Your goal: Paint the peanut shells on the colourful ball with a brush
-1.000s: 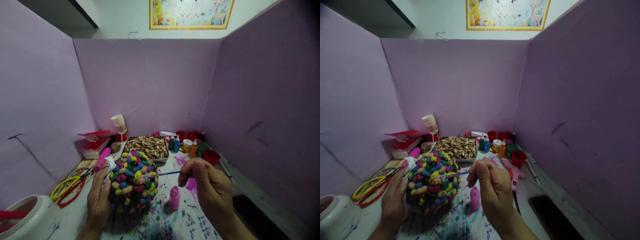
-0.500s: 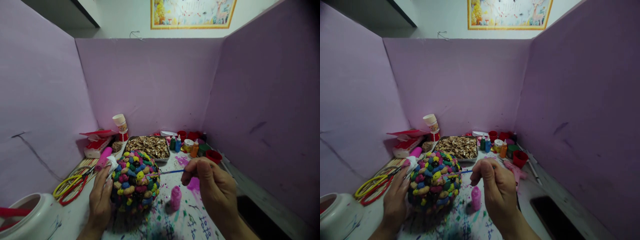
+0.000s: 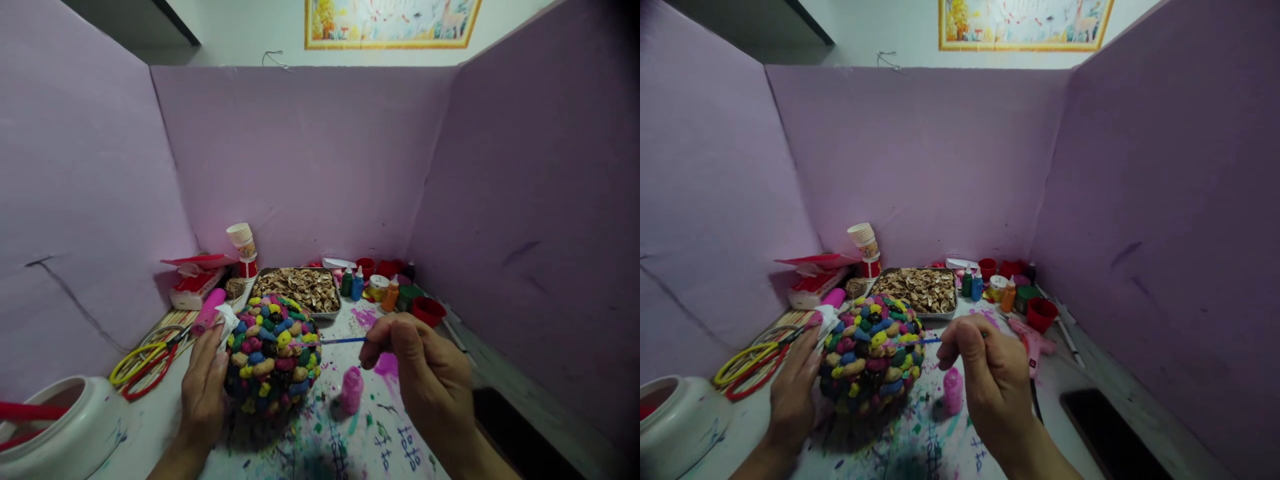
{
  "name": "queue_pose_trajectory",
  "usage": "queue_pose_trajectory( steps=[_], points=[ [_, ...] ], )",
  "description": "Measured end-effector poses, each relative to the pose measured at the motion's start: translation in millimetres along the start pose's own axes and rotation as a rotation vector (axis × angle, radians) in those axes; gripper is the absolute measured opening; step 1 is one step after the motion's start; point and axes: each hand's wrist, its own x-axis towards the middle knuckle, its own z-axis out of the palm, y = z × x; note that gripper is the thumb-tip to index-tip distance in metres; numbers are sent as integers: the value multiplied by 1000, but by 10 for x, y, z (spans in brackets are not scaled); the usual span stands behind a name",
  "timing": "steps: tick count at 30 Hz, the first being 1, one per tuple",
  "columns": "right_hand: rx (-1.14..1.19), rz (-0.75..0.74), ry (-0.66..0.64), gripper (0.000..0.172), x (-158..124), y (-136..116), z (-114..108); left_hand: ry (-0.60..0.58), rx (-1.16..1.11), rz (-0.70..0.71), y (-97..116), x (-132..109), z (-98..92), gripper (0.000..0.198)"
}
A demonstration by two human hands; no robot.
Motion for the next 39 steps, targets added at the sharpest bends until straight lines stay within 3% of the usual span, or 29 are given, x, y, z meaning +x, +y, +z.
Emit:
queue_pose_trajectory(
  steps=[14, 21, 34, 39],
  points=[
    [-11, -41, -42, 37, -32, -63, 13, -18, 29, 4, 87, 9, 9, 43],
    [-46, -51, 18, 36, -27, -8, -8, -26, 47, 3, 45, -10, 3, 44],
    [-45, -64, -24, 34, -71, -43, 32, -30, 25, 20, 65, -11, 3, 42],
    [-88, -62, 23, 37, -61, -15, 11, -19, 30, -4, 104, -5, 2, 41]
  ],
)
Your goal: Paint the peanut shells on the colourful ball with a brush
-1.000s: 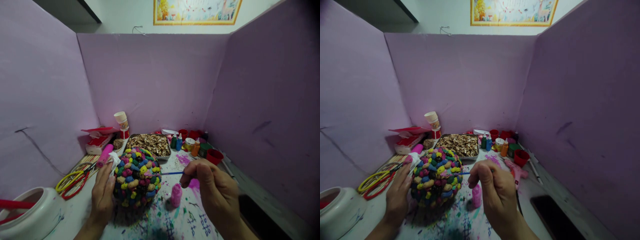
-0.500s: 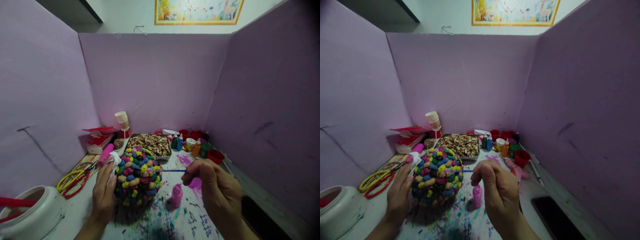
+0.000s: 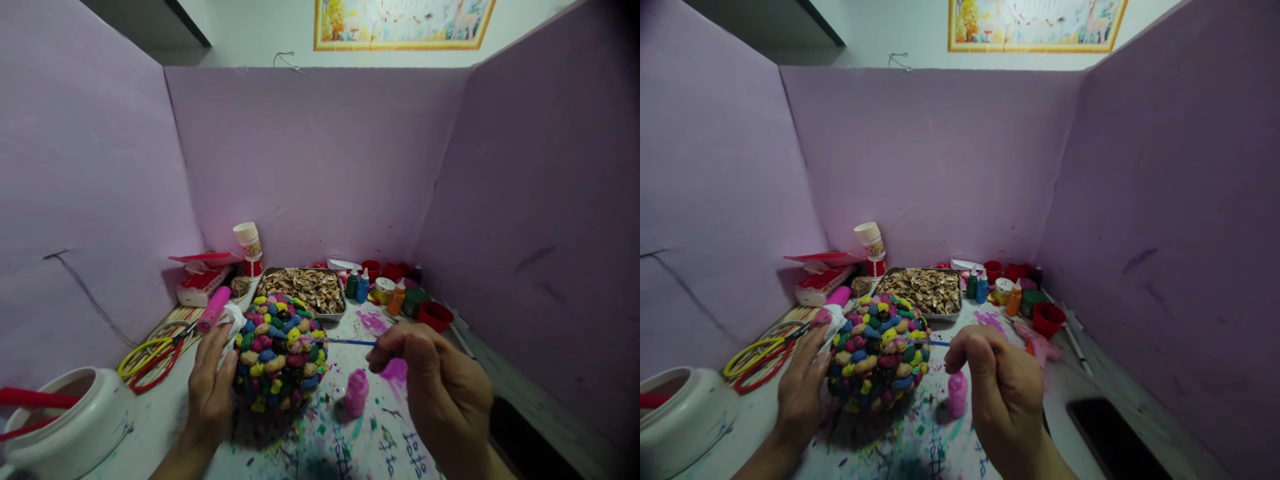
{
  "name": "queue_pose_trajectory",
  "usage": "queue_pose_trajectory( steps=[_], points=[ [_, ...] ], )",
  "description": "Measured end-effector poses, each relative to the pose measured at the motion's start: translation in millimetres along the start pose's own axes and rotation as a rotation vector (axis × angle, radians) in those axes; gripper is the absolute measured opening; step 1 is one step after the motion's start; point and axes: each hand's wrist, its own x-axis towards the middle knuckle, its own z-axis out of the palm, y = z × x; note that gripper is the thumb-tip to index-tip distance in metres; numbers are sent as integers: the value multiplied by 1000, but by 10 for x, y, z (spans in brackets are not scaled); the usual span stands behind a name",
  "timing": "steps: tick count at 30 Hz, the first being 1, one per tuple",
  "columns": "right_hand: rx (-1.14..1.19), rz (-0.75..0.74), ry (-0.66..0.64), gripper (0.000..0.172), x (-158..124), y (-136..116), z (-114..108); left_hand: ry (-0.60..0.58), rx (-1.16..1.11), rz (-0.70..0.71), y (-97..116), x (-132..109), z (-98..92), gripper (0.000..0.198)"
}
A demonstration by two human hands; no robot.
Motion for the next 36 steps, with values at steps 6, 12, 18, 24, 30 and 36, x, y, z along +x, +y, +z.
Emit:
queue_pose_trajectory(
  steps=[6, 12, 18, 24, 30, 36],
  points=[
    [-26, 120, 160, 40, 91, -129, -158, 10, 21, -6, -7, 4, 6, 41],
    [-302, 172, 84, 39, 278, -143, -444, 2, 19, -6, -9, 19, 3, 43],
    [-383, 211, -226, 43, 334, -20, -425, 16, 21, -5, 26, 42, 17, 42],
    [-433, 192, -331, 44, 326, -22, -291, 17, 13, -13, 9, 38, 7, 40],
    [-568, 229, -717, 44, 232, 178, -214, 16, -6, -21, 12, 21, 3, 42],
    [-499, 299, -858, 43, 205, 207, -241, 14, 6, 8, 16, 20, 16, 43]
  ],
)
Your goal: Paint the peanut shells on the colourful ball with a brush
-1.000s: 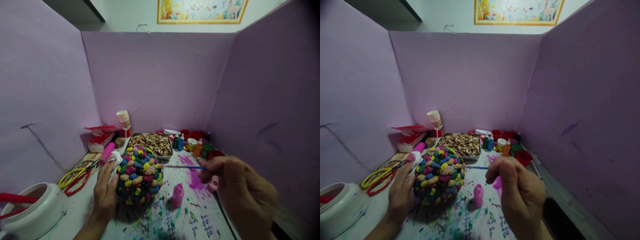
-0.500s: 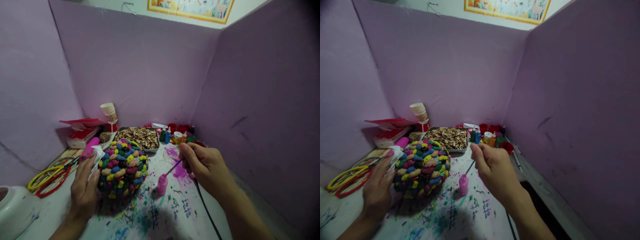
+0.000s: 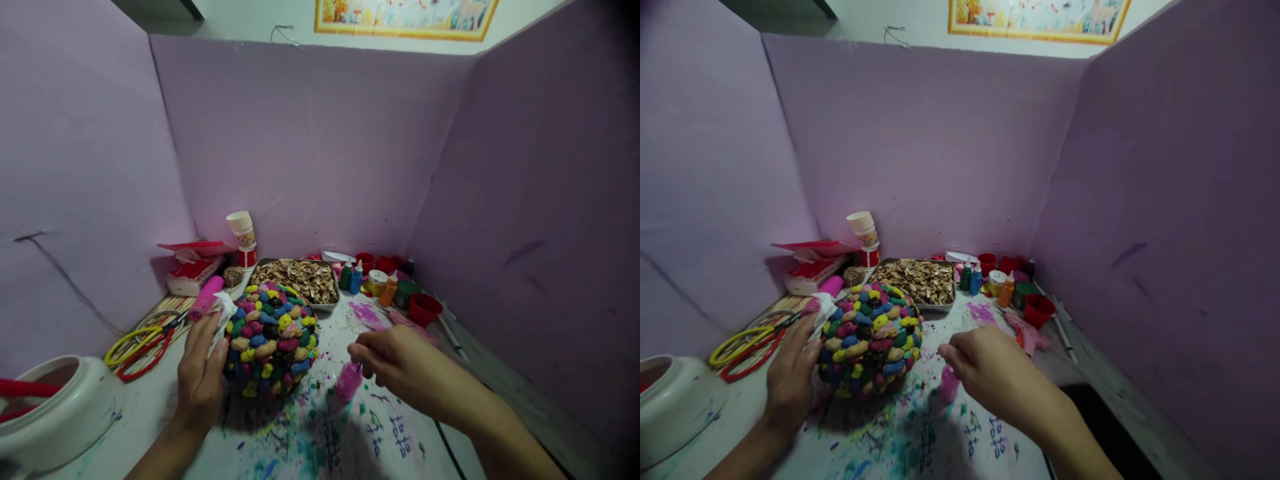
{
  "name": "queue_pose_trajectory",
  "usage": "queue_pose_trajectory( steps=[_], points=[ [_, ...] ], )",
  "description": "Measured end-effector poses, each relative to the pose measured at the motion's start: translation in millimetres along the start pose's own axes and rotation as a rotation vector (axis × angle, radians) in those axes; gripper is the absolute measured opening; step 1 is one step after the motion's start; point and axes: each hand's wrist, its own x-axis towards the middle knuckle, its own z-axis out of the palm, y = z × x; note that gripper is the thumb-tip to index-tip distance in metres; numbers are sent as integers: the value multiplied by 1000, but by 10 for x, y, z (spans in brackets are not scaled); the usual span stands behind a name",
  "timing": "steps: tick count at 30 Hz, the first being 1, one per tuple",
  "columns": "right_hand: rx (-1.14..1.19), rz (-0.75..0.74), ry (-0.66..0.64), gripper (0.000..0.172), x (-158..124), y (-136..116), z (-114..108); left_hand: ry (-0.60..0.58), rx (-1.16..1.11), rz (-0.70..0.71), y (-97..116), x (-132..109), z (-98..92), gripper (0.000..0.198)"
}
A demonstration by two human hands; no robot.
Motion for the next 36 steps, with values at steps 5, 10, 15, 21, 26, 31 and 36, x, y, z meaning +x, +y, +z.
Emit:
queue_pose_trajectory(
  steps=[5, 10, 15, 21, 26, 31, 36],
  points=[
    [129, -28, 225, 47, -136, -44, -199, 10, -4, 10, 11, -4, -3, 42],
    [268, 78, 362, 48, -209, 16, -327, 7, 16, 29, -17, -18, -2, 43],
    [453, 38, 650, 40, -221, 48, -324, 12, 17, 58, -29, -17, -3, 43],
    [632, -144, 890, 29, -179, -156, -151, 7, 24, 116, -59, -40, 2, 40],
    [521, -256, 861, 29, -111, -251, -18, -8, 26, 136, -66, -55, 9, 41],
    [491, -238, 838, 30, -99, -245, -17, -2, 45, 136, -109, -51, 11, 41],
    [519, -251, 850, 31, -95, -249, -13, 5, 71, 158, -163, -43, 8, 41]
  ],
)
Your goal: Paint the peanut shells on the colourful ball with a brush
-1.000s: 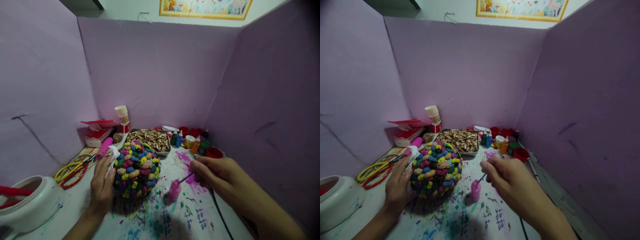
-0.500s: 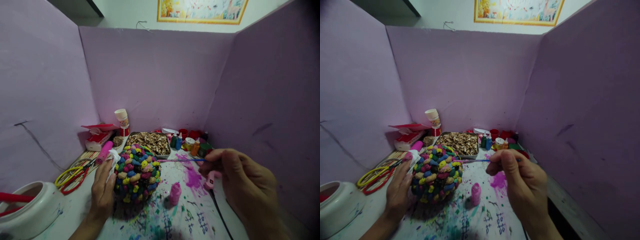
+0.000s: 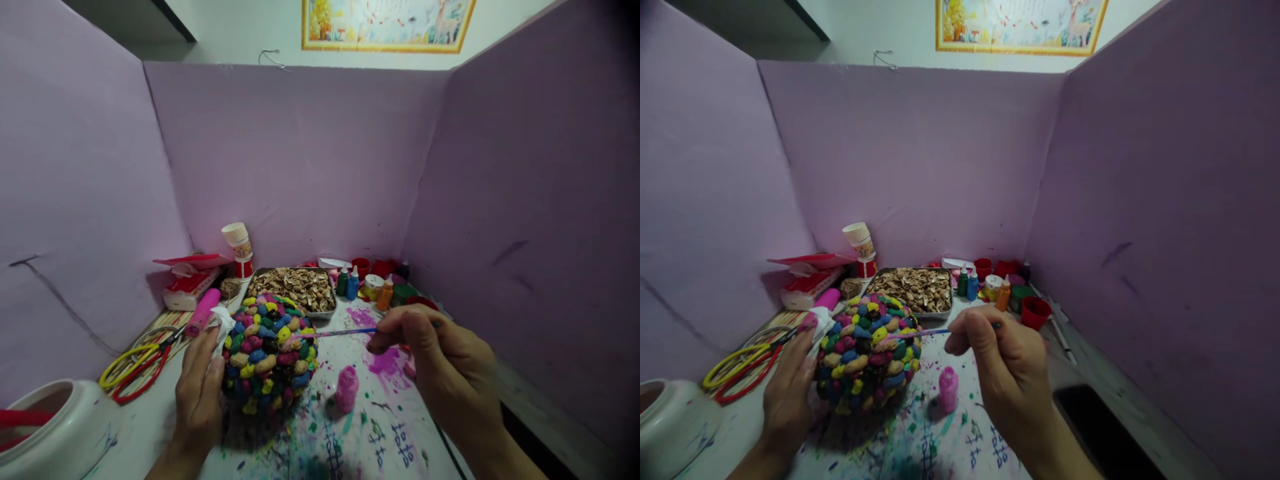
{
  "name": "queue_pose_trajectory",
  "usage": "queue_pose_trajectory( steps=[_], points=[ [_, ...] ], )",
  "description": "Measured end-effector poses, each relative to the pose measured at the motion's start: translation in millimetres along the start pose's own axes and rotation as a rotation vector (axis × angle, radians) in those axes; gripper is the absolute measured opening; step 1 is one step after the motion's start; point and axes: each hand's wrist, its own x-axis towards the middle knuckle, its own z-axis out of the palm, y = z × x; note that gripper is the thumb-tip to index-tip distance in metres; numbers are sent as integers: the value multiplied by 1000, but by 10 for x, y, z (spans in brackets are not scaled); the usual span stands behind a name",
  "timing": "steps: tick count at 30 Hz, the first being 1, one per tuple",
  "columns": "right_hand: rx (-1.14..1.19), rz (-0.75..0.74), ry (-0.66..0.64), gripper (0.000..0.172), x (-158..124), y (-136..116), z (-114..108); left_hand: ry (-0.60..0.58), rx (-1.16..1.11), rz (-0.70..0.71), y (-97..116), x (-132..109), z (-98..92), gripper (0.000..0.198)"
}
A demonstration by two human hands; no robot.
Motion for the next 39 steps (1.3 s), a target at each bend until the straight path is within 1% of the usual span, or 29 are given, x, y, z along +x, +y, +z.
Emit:
queue_pose_trajectory(
  steps=[4, 7, 12, 17, 23, 27, 31, 39],
  points=[
    [13, -9, -11, 31, 0, 18, 31, 10, -28, -58, 28, 2, 3, 41],
    [10, -3, -17, 32, 4, 33, 47, 14, -33, -75, 30, 3, -6, 41],
    [-13, -19, -36, 31, -7, 45, 70, -22, -12, -42, -40, -2, -31, 40],
    [-27, -33, -42, 29, -20, 27, 73, -9, -9, -55, -72, -11, -19, 41],
    [-37, -52, -64, 29, -32, -18, 72, -6, -42, -107, 29, -4, -11, 41],
    [-53, -79, -94, 28, -67, -38, 80, -10, -56, -83, 91, 9, -12, 41],
    [-86, -128, -128, 27, -92, -43, 86, -2, -45, -72, 108, 23, -18, 40],
    [-87, -134, -106, 25, -88, -37, 91, -4, -55, -109, 110, 24, -17, 41]
  ],
)
